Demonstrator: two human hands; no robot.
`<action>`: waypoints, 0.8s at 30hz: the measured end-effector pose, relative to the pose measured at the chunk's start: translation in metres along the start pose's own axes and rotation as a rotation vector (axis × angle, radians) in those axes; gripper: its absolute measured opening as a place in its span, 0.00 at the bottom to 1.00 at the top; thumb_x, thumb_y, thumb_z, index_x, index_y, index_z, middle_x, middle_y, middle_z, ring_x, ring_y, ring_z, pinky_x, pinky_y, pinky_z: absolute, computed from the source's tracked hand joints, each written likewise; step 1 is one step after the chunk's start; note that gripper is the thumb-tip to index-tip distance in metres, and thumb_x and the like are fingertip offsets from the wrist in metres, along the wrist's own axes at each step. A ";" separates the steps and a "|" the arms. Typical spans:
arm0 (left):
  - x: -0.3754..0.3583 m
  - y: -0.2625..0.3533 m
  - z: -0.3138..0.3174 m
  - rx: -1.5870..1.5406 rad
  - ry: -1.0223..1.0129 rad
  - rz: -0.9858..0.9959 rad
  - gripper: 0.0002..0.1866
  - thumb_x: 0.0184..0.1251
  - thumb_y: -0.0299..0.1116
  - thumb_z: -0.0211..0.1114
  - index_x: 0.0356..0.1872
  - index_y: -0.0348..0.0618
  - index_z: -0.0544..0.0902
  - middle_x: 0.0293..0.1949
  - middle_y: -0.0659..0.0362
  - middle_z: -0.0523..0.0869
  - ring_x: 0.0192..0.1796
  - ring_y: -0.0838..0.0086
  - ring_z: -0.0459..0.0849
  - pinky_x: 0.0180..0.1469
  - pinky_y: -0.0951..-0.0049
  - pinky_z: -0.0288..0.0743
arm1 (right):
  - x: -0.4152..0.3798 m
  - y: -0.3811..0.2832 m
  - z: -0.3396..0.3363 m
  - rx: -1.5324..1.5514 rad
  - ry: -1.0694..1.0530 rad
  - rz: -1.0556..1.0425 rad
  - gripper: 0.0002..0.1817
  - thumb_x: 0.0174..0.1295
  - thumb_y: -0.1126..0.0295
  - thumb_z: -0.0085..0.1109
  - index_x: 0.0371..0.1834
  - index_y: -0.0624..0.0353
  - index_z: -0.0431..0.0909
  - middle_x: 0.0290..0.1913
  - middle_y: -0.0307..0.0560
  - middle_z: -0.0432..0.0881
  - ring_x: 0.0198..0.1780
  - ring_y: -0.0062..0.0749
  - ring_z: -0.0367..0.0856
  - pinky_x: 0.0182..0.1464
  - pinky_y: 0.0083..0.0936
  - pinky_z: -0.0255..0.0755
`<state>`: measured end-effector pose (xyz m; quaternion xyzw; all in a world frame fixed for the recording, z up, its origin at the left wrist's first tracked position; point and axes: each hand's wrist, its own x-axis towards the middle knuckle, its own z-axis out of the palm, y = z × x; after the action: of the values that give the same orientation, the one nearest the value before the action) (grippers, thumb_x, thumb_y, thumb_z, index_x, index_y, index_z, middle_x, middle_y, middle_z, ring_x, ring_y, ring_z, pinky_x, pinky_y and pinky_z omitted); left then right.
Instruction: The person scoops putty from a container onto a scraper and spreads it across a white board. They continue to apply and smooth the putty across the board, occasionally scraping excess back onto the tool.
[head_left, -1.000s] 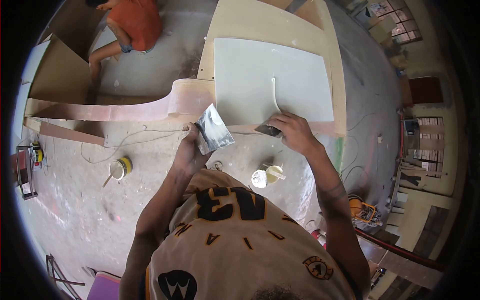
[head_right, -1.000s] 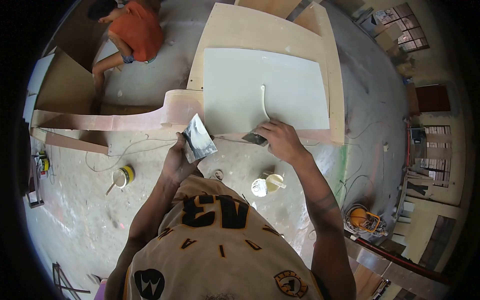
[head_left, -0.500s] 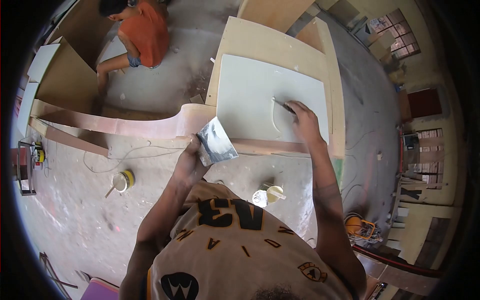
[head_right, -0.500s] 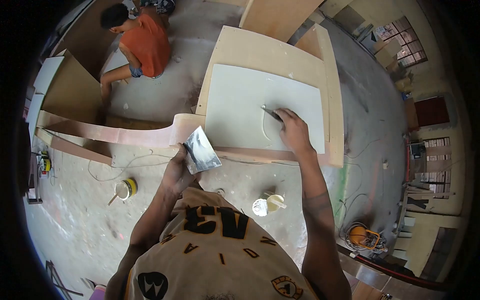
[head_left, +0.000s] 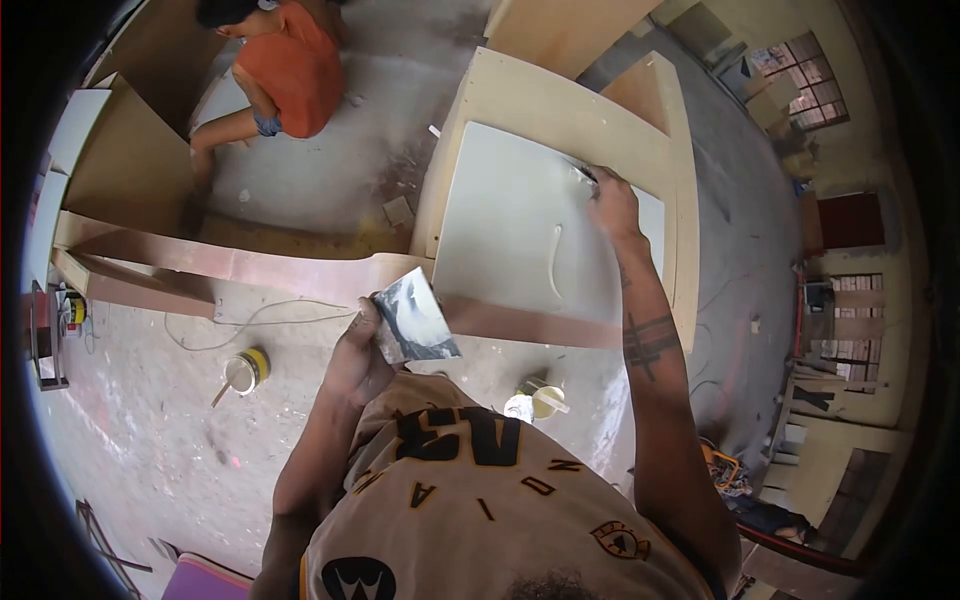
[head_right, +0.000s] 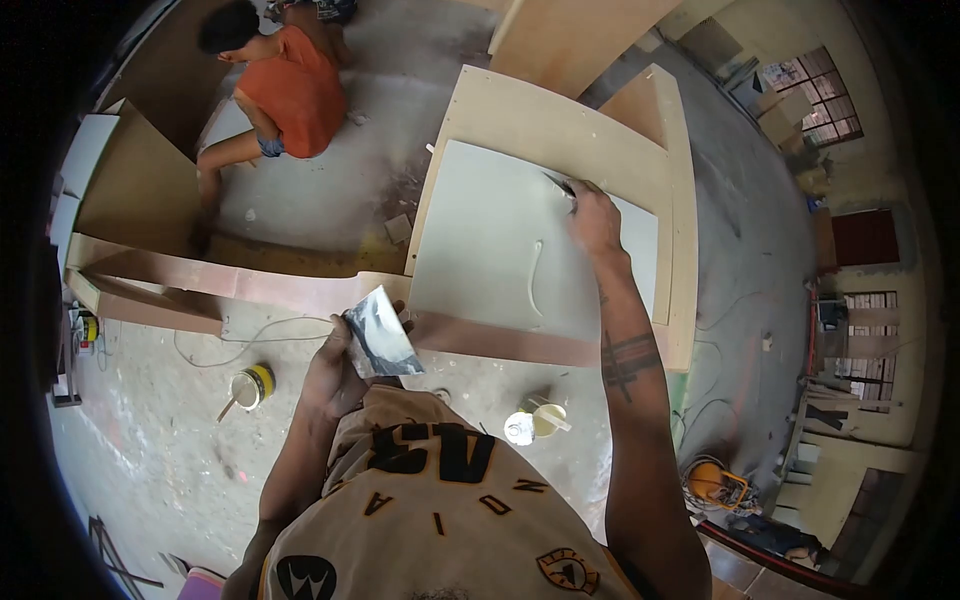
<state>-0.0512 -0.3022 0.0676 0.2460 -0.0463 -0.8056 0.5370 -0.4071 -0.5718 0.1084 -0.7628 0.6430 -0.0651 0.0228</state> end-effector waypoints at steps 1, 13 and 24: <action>0.002 0.000 -0.006 -0.046 0.004 -0.002 0.42 0.78 0.63 0.52 0.79 0.39 0.61 0.74 0.47 0.73 0.76 0.53 0.71 0.77 0.46 0.66 | 0.004 0.002 0.001 0.003 0.023 -0.034 0.27 0.56 0.79 0.57 0.62 0.53 0.82 0.58 0.54 0.86 0.57 0.52 0.85 0.61 0.43 0.79; 0.041 0.044 -0.028 -0.093 -0.006 -0.016 0.32 0.82 0.59 0.50 0.71 0.44 0.70 0.64 0.57 0.82 0.67 0.64 0.80 0.71 0.54 0.72 | 0.013 0.003 -0.003 -0.116 -0.048 0.003 0.27 0.56 0.79 0.58 0.61 0.53 0.82 0.58 0.55 0.86 0.57 0.52 0.85 0.60 0.44 0.80; 0.066 0.068 -0.022 -0.101 0.096 0.046 0.31 0.80 0.59 0.55 0.71 0.47 0.73 0.64 0.58 0.82 0.66 0.64 0.80 0.72 0.56 0.70 | 0.007 0.008 0.000 -0.125 0.009 -0.024 0.31 0.52 0.81 0.60 0.63 0.53 0.81 0.60 0.53 0.85 0.57 0.51 0.85 0.59 0.44 0.81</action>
<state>-0.0042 -0.3855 0.0485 0.2558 0.0145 -0.7816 0.5687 -0.4133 -0.5801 0.1076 -0.7701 0.6366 -0.0283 -0.0287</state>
